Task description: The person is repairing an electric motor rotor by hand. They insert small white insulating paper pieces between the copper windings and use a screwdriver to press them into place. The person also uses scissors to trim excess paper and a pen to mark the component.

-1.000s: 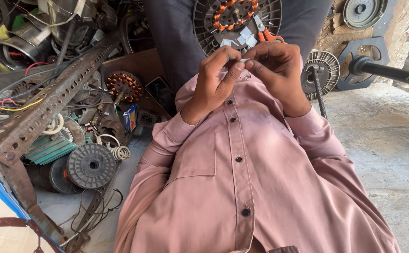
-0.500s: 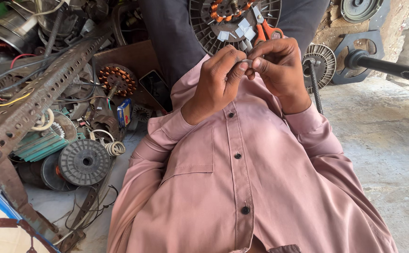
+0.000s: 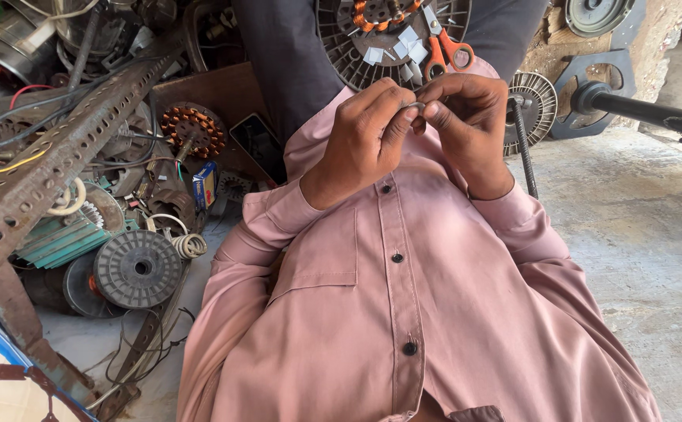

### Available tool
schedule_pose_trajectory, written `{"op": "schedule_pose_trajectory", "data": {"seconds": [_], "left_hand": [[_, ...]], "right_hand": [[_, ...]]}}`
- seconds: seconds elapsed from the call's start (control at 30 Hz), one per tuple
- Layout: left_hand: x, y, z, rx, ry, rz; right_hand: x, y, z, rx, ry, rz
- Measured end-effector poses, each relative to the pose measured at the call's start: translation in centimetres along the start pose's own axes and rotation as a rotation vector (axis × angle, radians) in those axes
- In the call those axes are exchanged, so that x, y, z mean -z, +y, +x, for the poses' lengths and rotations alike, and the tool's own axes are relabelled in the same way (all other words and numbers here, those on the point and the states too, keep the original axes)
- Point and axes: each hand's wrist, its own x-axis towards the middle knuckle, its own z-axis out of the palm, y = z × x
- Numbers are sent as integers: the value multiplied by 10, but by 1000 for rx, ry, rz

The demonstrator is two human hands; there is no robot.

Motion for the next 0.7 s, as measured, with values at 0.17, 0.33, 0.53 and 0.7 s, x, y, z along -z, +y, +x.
{"op": "schedule_pose_trajectory", "data": {"seconds": [0.17, 0.33, 0.53, 0.7], "left_hand": [[2, 2, -1, -55, 9, 58], [2, 3, -2, -62, -7, 53], [7, -9, -1, 13, -84, -108], [0, -15, 0, 86, 30, -281]], "right_hand": [[-3, 0, -3, 23, 8, -50], [-6, -4, -7, 20, 23, -112], [-8, 2, -10, 50, 22, -183], [-7, 12, 0, 78, 52, 6]]}}
